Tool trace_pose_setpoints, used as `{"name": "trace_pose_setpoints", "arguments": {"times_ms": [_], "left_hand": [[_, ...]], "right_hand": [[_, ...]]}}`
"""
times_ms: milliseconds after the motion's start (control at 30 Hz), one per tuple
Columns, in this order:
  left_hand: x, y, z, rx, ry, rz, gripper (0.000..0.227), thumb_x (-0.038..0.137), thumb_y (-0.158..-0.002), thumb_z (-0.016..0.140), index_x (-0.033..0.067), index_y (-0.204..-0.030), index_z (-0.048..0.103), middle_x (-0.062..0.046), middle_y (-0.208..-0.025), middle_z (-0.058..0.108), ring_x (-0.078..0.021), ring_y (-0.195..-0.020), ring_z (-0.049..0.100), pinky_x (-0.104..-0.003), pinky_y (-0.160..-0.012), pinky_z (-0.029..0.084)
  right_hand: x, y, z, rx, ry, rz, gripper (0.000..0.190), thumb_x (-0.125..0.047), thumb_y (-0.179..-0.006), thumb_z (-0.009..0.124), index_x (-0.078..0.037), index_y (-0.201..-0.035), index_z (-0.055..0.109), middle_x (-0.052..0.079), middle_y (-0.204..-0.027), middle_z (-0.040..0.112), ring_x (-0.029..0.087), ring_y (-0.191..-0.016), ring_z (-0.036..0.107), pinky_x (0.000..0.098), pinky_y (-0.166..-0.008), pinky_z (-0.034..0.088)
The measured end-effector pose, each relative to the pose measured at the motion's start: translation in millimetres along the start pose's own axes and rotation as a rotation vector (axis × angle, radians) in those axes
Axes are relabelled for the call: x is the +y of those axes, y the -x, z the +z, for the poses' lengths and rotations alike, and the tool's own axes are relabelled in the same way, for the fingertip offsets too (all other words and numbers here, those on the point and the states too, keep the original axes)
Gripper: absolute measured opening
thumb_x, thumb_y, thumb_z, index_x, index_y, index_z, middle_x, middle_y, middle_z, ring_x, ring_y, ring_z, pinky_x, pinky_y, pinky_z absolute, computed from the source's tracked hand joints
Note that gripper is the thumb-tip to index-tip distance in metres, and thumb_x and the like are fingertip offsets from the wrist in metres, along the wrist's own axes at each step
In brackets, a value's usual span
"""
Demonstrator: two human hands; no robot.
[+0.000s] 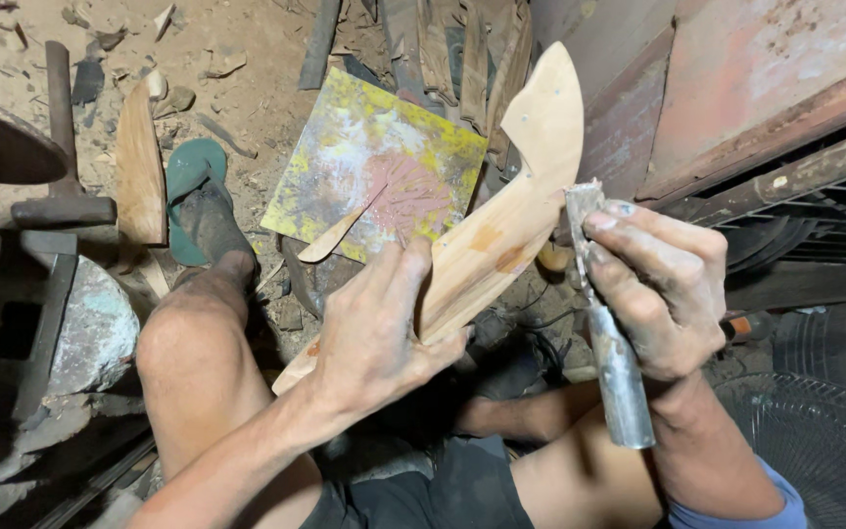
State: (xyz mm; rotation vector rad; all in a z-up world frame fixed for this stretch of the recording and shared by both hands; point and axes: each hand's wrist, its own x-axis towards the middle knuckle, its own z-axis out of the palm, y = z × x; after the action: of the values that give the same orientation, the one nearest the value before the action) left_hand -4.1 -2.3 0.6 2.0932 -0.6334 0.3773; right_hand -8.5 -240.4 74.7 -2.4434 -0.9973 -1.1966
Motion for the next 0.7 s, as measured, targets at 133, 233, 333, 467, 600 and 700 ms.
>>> {"name": "trace_pose_setpoints", "arguments": {"times_ms": [133,233,333,467,600,700], "left_hand": [[3,1,1,0.001,-0.008,-0.006,0.081,0.026,-0.067,0.087,-0.0027,-0.133,0.048,-0.017,-0.097,0.057,-0.0384,-0.087,0.064,-0.047,-0.071,0.054],[4,1,3,0.003,-0.001,-0.026,0.082,0.027,-0.066,0.088,-0.0024,-0.132,0.049,-0.017,-0.096,0.057,-0.0376,-0.086,0.064,-0.047,-0.07,0.053],[4,1,6,0.013,0.022,-0.023,0.081,0.028,-0.069,0.088,-0.0025,-0.133,0.048,-0.017,-0.099,0.057,-0.0373,-0.087,0.065,-0.046,-0.07,0.054],[0,-1,6,-0.013,-0.012,-0.058,0.085,0.03,-0.066,0.089,-0.0034,-0.134,0.048,-0.019,-0.099,0.056,-0.0396,-0.087,0.064,-0.048,-0.07,0.053],[-2,-1,3,0.012,-0.004,-0.042,0.091,0.031,-0.065,0.088,-0.006,-0.137,0.045,-0.02,-0.102,0.056,-0.0403,-0.088,0.064,-0.048,-0.07,0.053],[-1,1,4,-0.007,0.003,-0.04,0.089,0.031,-0.066,0.088,-0.0047,-0.136,0.046,-0.019,-0.102,0.056,-0.0399,-0.088,0.064,-0.048,-0.071,0.053]], "right_hand": [[3,-1,0,-0.055,0.045,-0.063,0.021,0.004,-0.092,0.083,0.003,-0.107,0.068,0.018,-0.12,0.072,0.036,-0.114,0.068,0.0418,-0.095,0.057],[0,-1,2,-0.053,0.036,-0.035,0.019,0.003,-0.093,0.083,0.002,-0.105,0.069,0.016,-0.12,0.073,0.034,-0.114,0.069,0.0405,-0.094,0.058],[-3,0,1,-0.099,0.014,0.013,0.017,0.002,-0.091,0.079,0.002,-0.103,0.067,0.018,-0.12,0.073,0.035,-0.113,0.069,0.0414,-0.094,0.059],[-3,-1,-3,-0.143,-0.12,0.003,0.02,0.002,-0.083,0.076,0.004,-0.1,0.067,0.019,-0.111,0.072,0.036,-0.105,0.069,0.0432,-0.089,0.059],[-4,-7,-7,-0.059,-0.097,0.02,0.021,0.005,-0.084,0.077,0.003,-0.101,0.066,0.019,-0.11,0.071,0.037,-0.103,0.069,0.0441,-0.087,0.059],[-4,-10,-6,-0.014,-0.036,0.013,0.023,0.004,-0.084,0.079,0.002,-0.102,0.066,0.019,-0.11,0.07,0.037,-0.103,0.068,0.0442,-0.086,0.058]]}}
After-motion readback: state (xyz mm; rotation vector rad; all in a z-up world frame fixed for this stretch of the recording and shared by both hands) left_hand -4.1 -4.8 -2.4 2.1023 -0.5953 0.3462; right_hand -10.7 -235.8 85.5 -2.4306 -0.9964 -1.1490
